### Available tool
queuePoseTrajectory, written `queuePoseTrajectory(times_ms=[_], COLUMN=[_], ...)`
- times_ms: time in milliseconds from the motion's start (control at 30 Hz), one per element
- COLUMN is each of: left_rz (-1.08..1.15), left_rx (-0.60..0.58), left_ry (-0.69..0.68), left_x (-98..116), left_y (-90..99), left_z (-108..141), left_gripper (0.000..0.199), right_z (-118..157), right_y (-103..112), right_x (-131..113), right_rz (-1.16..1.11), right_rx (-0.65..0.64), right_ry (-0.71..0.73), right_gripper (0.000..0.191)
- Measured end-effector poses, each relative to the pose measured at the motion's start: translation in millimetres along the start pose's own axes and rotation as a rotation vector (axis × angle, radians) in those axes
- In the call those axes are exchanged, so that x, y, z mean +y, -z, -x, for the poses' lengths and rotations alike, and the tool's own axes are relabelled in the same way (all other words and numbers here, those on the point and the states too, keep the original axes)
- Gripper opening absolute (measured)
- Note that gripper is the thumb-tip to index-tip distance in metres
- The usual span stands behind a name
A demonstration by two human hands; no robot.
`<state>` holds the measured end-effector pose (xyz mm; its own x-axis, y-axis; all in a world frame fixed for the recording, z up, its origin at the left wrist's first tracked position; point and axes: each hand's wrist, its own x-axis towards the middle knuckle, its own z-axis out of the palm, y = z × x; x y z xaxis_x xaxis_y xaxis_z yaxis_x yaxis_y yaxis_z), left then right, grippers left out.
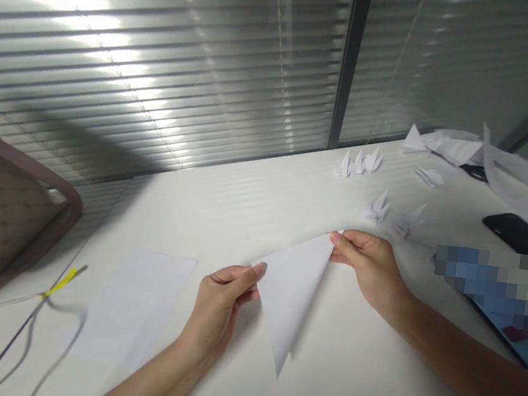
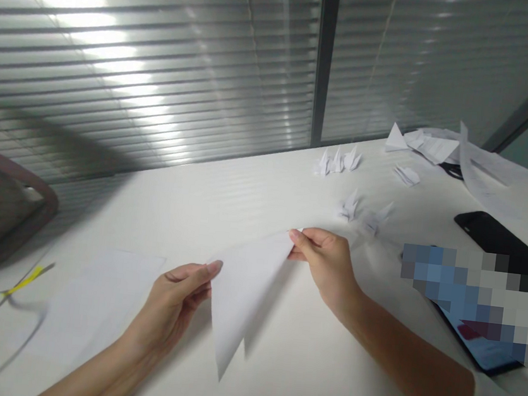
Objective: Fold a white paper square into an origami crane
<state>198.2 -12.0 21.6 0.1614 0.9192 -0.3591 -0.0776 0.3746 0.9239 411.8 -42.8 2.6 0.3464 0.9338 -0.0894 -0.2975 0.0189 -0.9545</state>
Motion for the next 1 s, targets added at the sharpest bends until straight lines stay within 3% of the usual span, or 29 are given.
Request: queuePoseTrajectory(times_ms=[367, 500, 667, 833, 1000], left_rz=[-0.098, -0.227, -0.321, -0.355, -0.361], left_rx=[-0.107, -0.278, -0.421, -0.424, -0.353], left_ry=[-0.005, 0.068, 0.126, 0.085, 0.022], left_x=[-2.3, 2.9, 4.6, 1.0, -0.8], left_y=[1.7, 0.3, -8.1, -12.6, -11.0], left_z=[3.2, 1.6, -1.0, 4.8, 8.1], left_gripper=[0.026, 0.025, 0.037, 0.028, 0.03], right_z=[-11.7, -13.5, -1.5, 8.3, 12.1], right_y=[10.0, 15.0, -1.1, -16.4, -21.5], right_x=[-12.7, -18.8, -13.5, -5.9, -1.8], right_rz=[0.145, 0.23, 0.299, 0.319, 0.272], right_rx=[-0.054, -0.184, -0.406, -0.483, -0.47], right_ry=[0.029, -0.002, -0.08, -0.122, -0.17], right_gripper=[0.028, 0.025, 0.023, 0.02, 0.022])
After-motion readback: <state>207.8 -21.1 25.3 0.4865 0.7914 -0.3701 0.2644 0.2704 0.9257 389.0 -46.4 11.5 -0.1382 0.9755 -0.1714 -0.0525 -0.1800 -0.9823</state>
